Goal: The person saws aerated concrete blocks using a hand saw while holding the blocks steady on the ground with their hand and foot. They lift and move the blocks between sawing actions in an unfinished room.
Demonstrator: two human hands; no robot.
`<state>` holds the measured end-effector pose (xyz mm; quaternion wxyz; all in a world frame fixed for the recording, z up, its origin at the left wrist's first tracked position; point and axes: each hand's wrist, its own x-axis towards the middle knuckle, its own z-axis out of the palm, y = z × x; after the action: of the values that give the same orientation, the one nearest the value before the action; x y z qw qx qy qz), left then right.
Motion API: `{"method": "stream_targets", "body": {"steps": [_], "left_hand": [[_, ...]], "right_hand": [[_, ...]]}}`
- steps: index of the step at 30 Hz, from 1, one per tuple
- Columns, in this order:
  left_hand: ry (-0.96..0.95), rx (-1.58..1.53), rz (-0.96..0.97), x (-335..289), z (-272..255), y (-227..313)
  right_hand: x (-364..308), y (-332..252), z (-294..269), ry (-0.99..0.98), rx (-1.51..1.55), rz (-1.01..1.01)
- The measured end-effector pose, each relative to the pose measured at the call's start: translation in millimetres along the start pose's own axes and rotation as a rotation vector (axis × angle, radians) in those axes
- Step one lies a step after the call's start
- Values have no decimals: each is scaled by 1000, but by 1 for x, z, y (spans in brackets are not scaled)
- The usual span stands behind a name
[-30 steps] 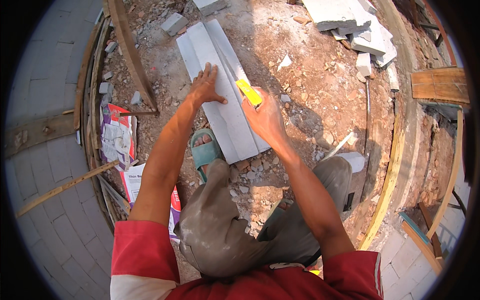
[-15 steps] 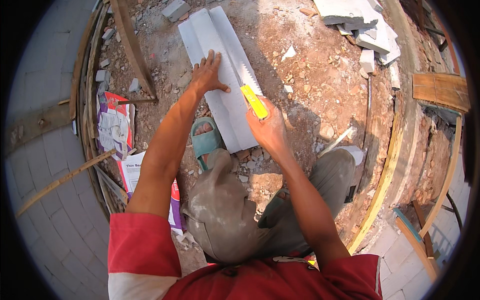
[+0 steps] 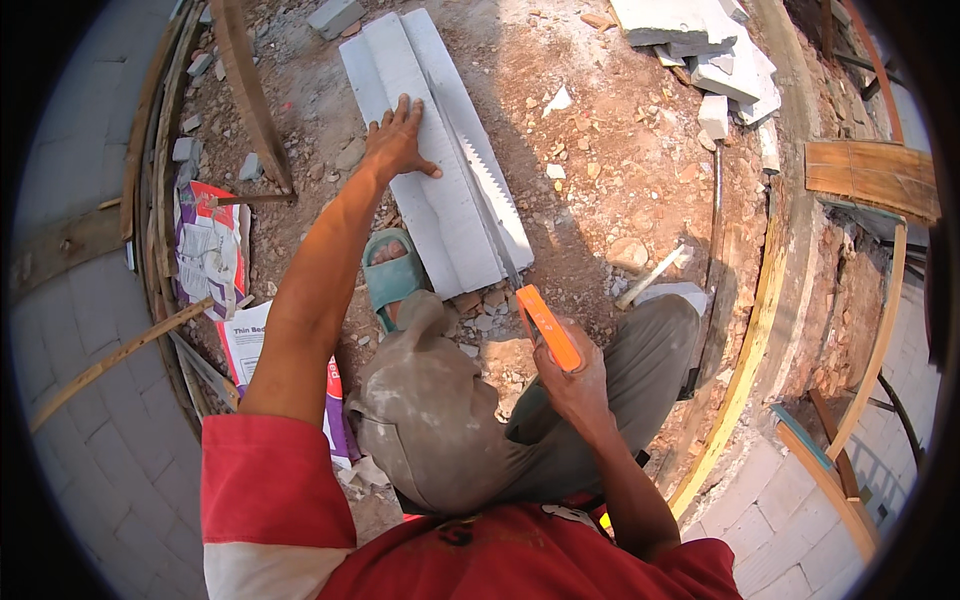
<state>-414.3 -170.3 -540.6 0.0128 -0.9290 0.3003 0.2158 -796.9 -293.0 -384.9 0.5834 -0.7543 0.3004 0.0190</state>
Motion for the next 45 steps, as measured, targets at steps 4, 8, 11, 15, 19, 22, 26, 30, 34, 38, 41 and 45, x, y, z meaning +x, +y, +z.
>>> {"method": "stream_targets", "body": {"steps": [4, 8, 11, 15, 19, 22, 26, 30, 34, 38, 41, 45], "left_hand": [[-13, -26, -5, -1, -1, 3], [-7, -37, -5, -1, 5, -3], [-18, -41, 4, -1, 9, -8], [-24, -27, 6, 5, 0, -1], [-25, -24, -4, 2, -1, 2], [-31, -19, -11, 0, -3, 3], [-39, -14, -19, -2, -2, 3], [-41, -13, -23, -4, -2, 3], [-25, -22, -9, -3, -1, 2], [-21, -18, -5, 1, -2, 3], [-19, -12, -27, -1, 1, -1], [-20, 16, -30, 1, -1, 5]], "right_hand": [[-40, -15, -31, -10, 15, 92], [-18, -39, -42, 8, -18, 4], [47, -47, -24, 58, -24, -98], [146, -50, 11, 113, 9, -178], [195, -65, 35, 72, 9, -128], [203, -57, 48, 86, -2, -205], [192, -54, 52, 109, 5, -231], [191, -56, 52, 81, 23, -150], [190, -52, 53, 79, -7, -148], [180, -35, 56, 74, 43, -189], [154, -28, 54, 59, 59, -149], [124, -10, 40, -6, 205, -61]]}}
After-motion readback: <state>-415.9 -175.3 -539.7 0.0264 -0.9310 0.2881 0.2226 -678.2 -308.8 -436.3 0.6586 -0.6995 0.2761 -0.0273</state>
